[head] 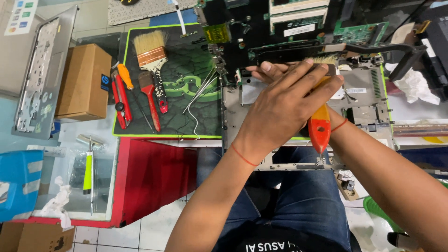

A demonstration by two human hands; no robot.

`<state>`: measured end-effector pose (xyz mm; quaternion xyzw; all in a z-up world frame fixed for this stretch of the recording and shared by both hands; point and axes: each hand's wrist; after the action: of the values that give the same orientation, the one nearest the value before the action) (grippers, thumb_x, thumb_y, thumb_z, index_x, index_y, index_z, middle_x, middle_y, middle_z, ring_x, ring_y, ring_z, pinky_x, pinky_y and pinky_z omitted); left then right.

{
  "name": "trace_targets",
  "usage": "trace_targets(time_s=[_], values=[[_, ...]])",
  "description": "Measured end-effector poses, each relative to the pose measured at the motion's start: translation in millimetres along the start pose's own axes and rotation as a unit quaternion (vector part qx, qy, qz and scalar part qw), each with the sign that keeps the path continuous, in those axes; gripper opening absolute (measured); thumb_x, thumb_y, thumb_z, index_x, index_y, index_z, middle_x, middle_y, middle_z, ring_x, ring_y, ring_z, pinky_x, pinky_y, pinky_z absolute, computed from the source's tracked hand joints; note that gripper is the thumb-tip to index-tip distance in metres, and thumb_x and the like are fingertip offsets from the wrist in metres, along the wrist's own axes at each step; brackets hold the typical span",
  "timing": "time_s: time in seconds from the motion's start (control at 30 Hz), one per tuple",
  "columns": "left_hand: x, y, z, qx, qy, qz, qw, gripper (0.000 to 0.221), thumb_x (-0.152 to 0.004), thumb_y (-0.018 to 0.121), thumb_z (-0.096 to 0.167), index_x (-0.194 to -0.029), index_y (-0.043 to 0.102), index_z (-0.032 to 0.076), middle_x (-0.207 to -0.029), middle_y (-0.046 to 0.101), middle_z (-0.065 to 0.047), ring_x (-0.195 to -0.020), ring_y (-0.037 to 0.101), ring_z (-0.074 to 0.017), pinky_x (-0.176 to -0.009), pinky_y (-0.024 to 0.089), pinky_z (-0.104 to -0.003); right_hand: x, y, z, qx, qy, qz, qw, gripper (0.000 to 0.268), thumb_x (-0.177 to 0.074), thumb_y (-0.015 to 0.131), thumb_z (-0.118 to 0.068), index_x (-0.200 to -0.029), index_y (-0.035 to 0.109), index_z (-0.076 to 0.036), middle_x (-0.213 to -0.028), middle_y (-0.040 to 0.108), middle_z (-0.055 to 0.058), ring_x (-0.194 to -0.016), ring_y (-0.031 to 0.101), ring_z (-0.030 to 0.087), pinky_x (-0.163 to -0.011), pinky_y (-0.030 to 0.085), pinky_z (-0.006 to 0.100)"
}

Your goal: Technician disassembling and cleaning the internal components of a laptop motherboard using brushes and hand tools.

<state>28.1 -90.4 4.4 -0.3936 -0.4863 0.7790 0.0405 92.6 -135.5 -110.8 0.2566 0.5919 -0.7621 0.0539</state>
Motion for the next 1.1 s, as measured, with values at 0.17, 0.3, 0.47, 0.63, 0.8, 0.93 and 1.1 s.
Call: trace_targets(time_s=[0.17,0.3,0.47,0.63,0.8,0.93,1.1], values=[[27.2,-36.7,-24.2,0.007,-0.074,0.052,0.996,0.075,-0.111,0.038,0.062,-0.159,0.063,0.009,-0.16,0.07,-0.022,-0.152,0.069,-0.0463,-0.137,0.054,-0.055,-63.9,7.6,54.5,-0.859,-0.078,-0.293,0.412,0.027,-0.096,0.061,0.016,-0.107,0.08,0.001,-0.11,0.083,0.008,-0.094,0.072,0.009,-0.072,0.06,0.023],[24.0,-75.7,-24.1,0.014,-0.116,0.125,0.985,0.035,-0.122,0.058,0.012,-0.154,0.064,-0.001,-0.149,0.074,-0.024,-0.143,0.073,-0.0453,-0.136,0.056,-0.056,-62.8,-38.7,48.3,-0.873,0.046,-0.369,0.315,0.014,-0.099,0.084,-0.002,-0.11,0.083,0.007,-0.11,0.086,0.02,-0.1,0.086,0.023,-0.1,0.077,0.035],[20.7,-24.5,-26.0,-0.008,-0.104,0.114,0.988,0.049,-0.123,0.069,0.007,-0.168,0.051,0.012,-0.164,0.07,-0.02,-0.155,0.072,-0.0423,-0.136,0.067,-0.053,-64.2,4.8,61.4,-0.745,-0.016,-0.323,0.584,0.053,-0.099,0.085,-0.011,-0.061,0.05,-0.024,-0.062,0.055,-0.01,-0.059,0.041,0.001,-0.05,0.028,0.024],[16.3,-39.4,-35.1,-0.002,-0.125,0.192,0.973,0.044,-0.123,0.076,0.014,-0.163,0.058,0.013,-0.162,0.073,-0.016,-0.155,0.076,-0.0401,-0.141,0.065,-0.051,-64.2,-20.4,55.0,-0.845,0.017,-0.358,0.397,0.013,-0.106,0.079,-0.015,-0.1,0.073,-0.005,-0.105,0.077,0.014,-0.094,0.077,0.017,-0.085,0.062,0.026],[21.3,-47.3,-39.0,-0.024,-0.133,0.304,0.943,0.049,-0.117,0.088,-0.007,-0.156,0.062,0.005,-0.155,0.075,-0.019,-0.148,0.08,-0.0387,-0.136,0.069,-0.043,-61.1,-27.5,49.1,-0.873,0.05,-0.377,0.306,0.01,-0.103,0.078,-0.001,-0.099,0.079,0.008,-0.118,0.083,0.033,-0.11,0.087,0.033,-0.106,0.076,0.034],[26.1,-57.9,-52.6,0.088,-0.122,0.153,0.977,0.045,-0.119,0.074,-0.003,-0.159,0.06,0.011,-0.161,0.07,-0.015,-0.155,0.072,-0.0365,-0.133,0.07,-0.045,-66.0,-31.7,49.3,-0.876,0.026,-0.342,0.339,0.03,-0.104,0.075,0.007,-0.083,0.057,-0.005,-0.091,0.06,0.01,-0.095,0.061,0.021,-0.087,0.054,0.029],[20.7,-81.7,-72.4,-0.034,-0.078,0.288,0.954,0.027,-0.126,0.07,-0.002,-0.152,0.066,0.004,-0.155,0.073,-0.019,-0.146,0.082,-0.0387,-0.13,0.075,-0.043,-64.0,-32.4,51.1,-0.878,0.009,-0.361,0.315,0.018,-0.105,0.079,-0.001,-0.087,0.08,0.003,-0.097,0.084,0.02,-0.12,0.088,0.039,-0.108,0.079,0.035]])
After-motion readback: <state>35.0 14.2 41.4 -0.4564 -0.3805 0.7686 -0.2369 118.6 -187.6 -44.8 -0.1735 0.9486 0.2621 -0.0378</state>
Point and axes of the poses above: each hand's wrist, its own x-axis away from the middle knuckle, its own y-axis out of the palm, z = x × y
